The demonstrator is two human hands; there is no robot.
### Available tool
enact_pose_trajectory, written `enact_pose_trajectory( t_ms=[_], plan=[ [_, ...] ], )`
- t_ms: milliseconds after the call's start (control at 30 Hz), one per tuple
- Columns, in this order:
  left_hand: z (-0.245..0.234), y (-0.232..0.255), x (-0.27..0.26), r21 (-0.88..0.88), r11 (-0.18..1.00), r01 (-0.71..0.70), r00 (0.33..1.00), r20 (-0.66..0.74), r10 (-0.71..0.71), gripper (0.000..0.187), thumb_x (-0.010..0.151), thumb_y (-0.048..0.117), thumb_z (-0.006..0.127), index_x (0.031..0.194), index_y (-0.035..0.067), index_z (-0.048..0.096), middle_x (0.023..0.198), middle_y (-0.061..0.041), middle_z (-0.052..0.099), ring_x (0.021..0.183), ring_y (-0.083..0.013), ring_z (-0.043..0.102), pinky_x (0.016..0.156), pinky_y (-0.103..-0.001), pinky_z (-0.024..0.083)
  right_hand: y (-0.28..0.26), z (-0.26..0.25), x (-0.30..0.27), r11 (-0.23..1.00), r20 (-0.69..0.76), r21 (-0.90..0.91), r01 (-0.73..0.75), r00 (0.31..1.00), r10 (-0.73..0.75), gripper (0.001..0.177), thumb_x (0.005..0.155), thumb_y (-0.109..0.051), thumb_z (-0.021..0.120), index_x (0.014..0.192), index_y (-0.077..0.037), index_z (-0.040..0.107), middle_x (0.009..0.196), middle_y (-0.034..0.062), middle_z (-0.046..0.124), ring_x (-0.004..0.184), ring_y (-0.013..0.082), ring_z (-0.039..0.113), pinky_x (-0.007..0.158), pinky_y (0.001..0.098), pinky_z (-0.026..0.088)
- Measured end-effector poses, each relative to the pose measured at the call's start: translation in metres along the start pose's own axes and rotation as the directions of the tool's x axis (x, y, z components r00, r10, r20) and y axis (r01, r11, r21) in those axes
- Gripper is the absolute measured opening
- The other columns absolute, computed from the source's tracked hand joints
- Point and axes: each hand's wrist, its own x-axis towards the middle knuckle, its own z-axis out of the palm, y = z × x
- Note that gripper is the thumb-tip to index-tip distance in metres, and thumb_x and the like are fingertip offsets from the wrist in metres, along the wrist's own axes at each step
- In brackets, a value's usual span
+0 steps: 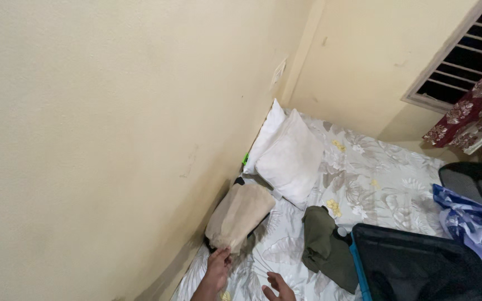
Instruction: The person folds a black pair of trousers and a beige pair of trousers on a bed, then places them into an open suitcase. The person handles the garments by hand, smoothing and folding them before packing.
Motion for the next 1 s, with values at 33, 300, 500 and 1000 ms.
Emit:
enact_pose_trajectory(
  t_ms=[33,300,500,1000],
  plan=[
    [0.002,0.001,0.0,0.011,1.0,0.005,1.0,0.005,-0.005,0.013,0.09,0.014,0.077,0.096,0.008,0.066,0.081,-0.002,0.062,0.07,-0.0164,0.057,0.069,-0.034,0.049,-0.002,-0.001,0.001,1.0,0.004,-0.002,0.001,1.0,-0.001,0.058,0.089,-0.03,0.076,0.139,-0.01,0.055,0.134,0.0188,0.068,0.135,0.0289,0.062,0.116,0.042,0.046],
    [0.004,-0.005,-0.031,0.162,0.986,0.051,0.999,-0.023,-0.048,0.022,0.092,0.022,0.067,0.109,0.011,0.06,0.081,-0.005,0.059,0.062,-0.0176,0.054,0.061,-0.034,0.047,-0.011,-0.012,-0.015,0.998,0.087,0.012,-0.054,0.995,0.052,0.063,0.095,-0.032,0.075,0.148,-0.011,0.047,0.145,0.0201,0.058,0.143,0.0323,0.052,0.12,0.044,0.04],
    [0.005,-0.025,-0.065,0.328,0.942,-0.075,0.997,0.0,0.079,0.04,0.088,0.016,0.062,0.128,0.015,0.058,0.101,0.002,0.071,0.072,-0.012,0.064,0.058,-0.03,0.047,-0.013,-0.001,-0.039,0.997,-0.048,-0.05,0.05,0.997,-0.052,0.083,0.079,-0.022,0.086,0.148,-0.012,0.042,0.138,0.0183,0.062,0.132,0.0293,0.062,0.114,0.0405,0.051],
    [0.062,-0.094,-0.136,0.631,0.593,-0.499,0.749,0.659,-0.071,0.055,0.095,0.009,0.062,0.149,0.01,0.05,0.103,-0.002,0.07,0.076,-0.0073,0.061,0.067,-0.024,0.052,-0.015,-0.015,-0.102,0.91,-0.206,0.082,0.407,0.9,-0.384,0.102,0.065,-0.016,0.089,0.149,-0.005,0.033,0.13,0.0186,0.062,0.119,0.0278,0.065,0.1,0.0381,0.051]
  ],
)
